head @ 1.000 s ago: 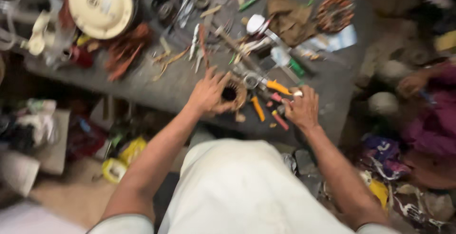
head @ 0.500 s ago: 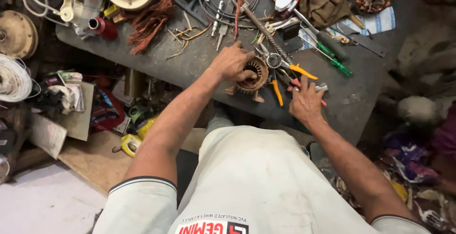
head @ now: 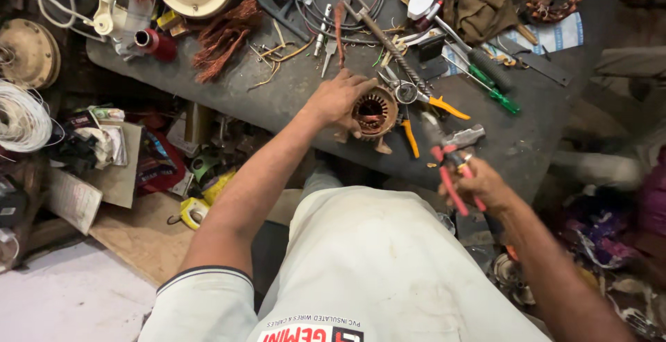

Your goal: The person uses pliers and a screwdriver to remove copper windings from a motor stator on a cluttered workbench. They repeatedly pull and cut the wires, occasionally adjusting the stator's position.

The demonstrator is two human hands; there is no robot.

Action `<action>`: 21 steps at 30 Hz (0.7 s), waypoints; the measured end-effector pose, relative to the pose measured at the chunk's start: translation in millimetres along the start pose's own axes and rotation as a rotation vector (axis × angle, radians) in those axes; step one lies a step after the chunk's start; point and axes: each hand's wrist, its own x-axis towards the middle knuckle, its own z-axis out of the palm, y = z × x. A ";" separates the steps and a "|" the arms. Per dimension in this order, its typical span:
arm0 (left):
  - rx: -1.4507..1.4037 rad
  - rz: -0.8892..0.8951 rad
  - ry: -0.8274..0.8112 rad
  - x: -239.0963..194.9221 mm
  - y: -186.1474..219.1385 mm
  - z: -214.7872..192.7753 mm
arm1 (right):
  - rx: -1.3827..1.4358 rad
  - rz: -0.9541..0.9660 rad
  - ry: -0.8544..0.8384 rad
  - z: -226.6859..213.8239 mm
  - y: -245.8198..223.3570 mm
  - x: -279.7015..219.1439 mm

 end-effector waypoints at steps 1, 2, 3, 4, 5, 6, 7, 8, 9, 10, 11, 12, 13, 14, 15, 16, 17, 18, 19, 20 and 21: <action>-0.002 -0.002 -0.014 0.4 -0.9 -0.1 | 0.008 0.005 -0.054 15.0 -6.3 -2.7; -0.003 0.000 -0.032 0.0 -1.8 -0.9 | 0.020 0.008 -0.106 30.6 -13.0 -3.9; -0.003 0.007 -0.013 -0.3 -2.4 -1.8 | 0.090 0.058 -0.168 43.4 -21.6 -3.7; -0.004 0.018 0.004 -0.9 -2.3 -2.2 | 0.163 0.108 -0.228 54.2 -30.5 -2.2; -0.004 0.028 0.022 -1.7 -1.8 -2.6 | 0.236 0.157 -0.288 64.3 -38.8 0.3; -0.011 0.015 0.014 -2.2 -1.1 -2.8 | 0.243 0.205 -0.259 72.7 -47.1 3.2; -0.017 0.002 0.007 -2.8 -0.5 -3.1 | 0.250 0.254 -0.229 79.5 -55.0 5.9; -0.023 -0.013 0.000 -3.3 -0.8 -4.0 | 0.256 0.302 -0.201 85.0 -62.7 8.8; 0.011 0.001 0.034 -3.6 -1.6 -4.6 | 0.272 0.296 -0.208 88.9 -70.3 11.5; 0.041 0.018 0.064 -3.5 -1.8 -3.6 | 0.292 0.291 -0.213 92.1 -76.0 12.8; 0.072 0.036 0.095 -2.8 -2.2 -2.1 | 0.312 0.286 -0.217 94.6 -81.2 14.5; 0.050 -0.001 0.101 -1.0 -1.9 0.1 | 0.246 0.283 -0.195 96.0 -85.8 15.2; 0.028 -0.037 0.107 2.0 -1.9 2.8 | 0.180 0.281 -0.173 96.4 -89.9 16.7; 0.002 -0.071 0.110 5.1 -1.7 7.1 | 0.117 0.282 -0.148 96.5 -92.2 17.8; 0.046 -0.062 0.163 9.5 -1.5 11.7 | 0.095 0.306 -0.083 97.4 -93.2 20.9; 0.088 -0.053 0.216 14.0 0.3 17.6 | 0.075 0.332 -0.018 101.0 -91.8 24.5; 0.130 -0.044 0.270 19.0 2.4 23.6 | 0.054 0.359 0.046 105.1 -88.8 27.1; 0.090 0.020 0.317 28.0 3.3 28.4 | 0.027 0.343 0.087 109.0 -84.4 28.0; 0.050 0.083 0.363 39.0 4.0 32.7 | 0.000 0.328 0.128 115.2 -77.1 27.9; 0.006 0.144 0.409 49.2 4.3 36.5 | -0.028 0.315 0.169 122.8 -68.1 27.5; -0.026 0.112 0.330 59.9 4.4 39.4 | -0.048 0.276 0.218 131.5 -58.0 27.1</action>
